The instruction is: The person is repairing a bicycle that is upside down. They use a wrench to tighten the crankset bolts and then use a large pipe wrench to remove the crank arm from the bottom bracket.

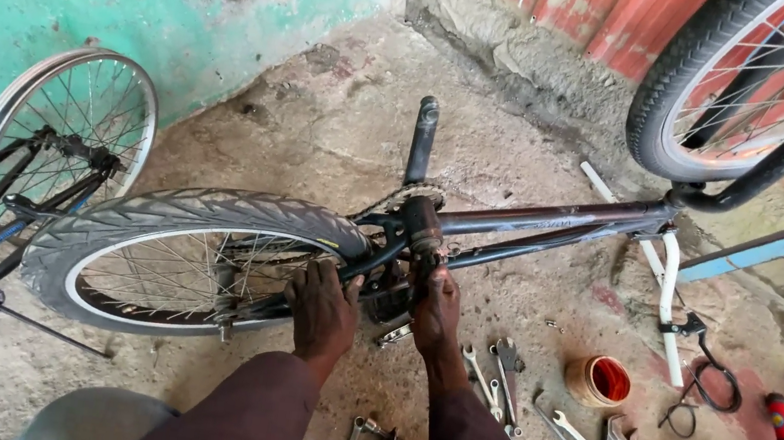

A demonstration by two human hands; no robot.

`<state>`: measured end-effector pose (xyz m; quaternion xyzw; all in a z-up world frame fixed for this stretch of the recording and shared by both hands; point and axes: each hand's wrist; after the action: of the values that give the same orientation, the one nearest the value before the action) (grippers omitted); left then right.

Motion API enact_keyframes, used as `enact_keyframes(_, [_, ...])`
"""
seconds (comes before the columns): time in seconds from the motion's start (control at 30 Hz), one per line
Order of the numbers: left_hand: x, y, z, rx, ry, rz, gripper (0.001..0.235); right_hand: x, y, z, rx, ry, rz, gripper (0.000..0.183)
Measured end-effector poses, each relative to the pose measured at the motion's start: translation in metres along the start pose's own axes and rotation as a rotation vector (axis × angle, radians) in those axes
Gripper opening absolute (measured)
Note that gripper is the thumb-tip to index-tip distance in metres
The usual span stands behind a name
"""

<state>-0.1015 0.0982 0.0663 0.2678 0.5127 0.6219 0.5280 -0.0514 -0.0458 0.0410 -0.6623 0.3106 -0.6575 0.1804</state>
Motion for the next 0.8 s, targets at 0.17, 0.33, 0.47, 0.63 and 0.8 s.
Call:
enact_keyframes(0.17, [0.003,-0.002,0.000,0.017,-0.017,-0.004,0.048,-0.006,0.010,0.004,0.003,-0.001,0.019,0.041])
enact_keyframes(0.33, [0.003,-0.004,-0.002,0.041,-0.014,0.021,0.051,0.010,-0.005,-0.004,-0.036,0.051,-0.068,0.043])
enact_keyframes(0.47, [0.003,-0.004,-0.006,0.047,-0.015,0.087,0.049,-0.012,0.007,0.001,-0.226,0.209,-0.403,0.051])
enact_keyframes(0.63, [0.001,0.000,0.007,0.056,-0.010,0.061,0.049,-0.011,0.028,-0.025,-0.446,-0.079,-0.074,0.071])
enact_keyframes(0.8, [0.013,-0.023,-0.003,-0.102,-0.057,-0.132,0.045,-0.041,0.080,-0.062,-0.536,-0.288,-0.673,0.065])
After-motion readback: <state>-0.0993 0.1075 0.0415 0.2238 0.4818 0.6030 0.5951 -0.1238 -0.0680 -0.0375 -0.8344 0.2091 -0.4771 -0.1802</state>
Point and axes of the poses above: each hand's wrist, its own z-axis towards the middle knuckle, its own y-axis out of the back of the hand, x = y × z, and after that the axes turned 10 degrees about -x, right-handed
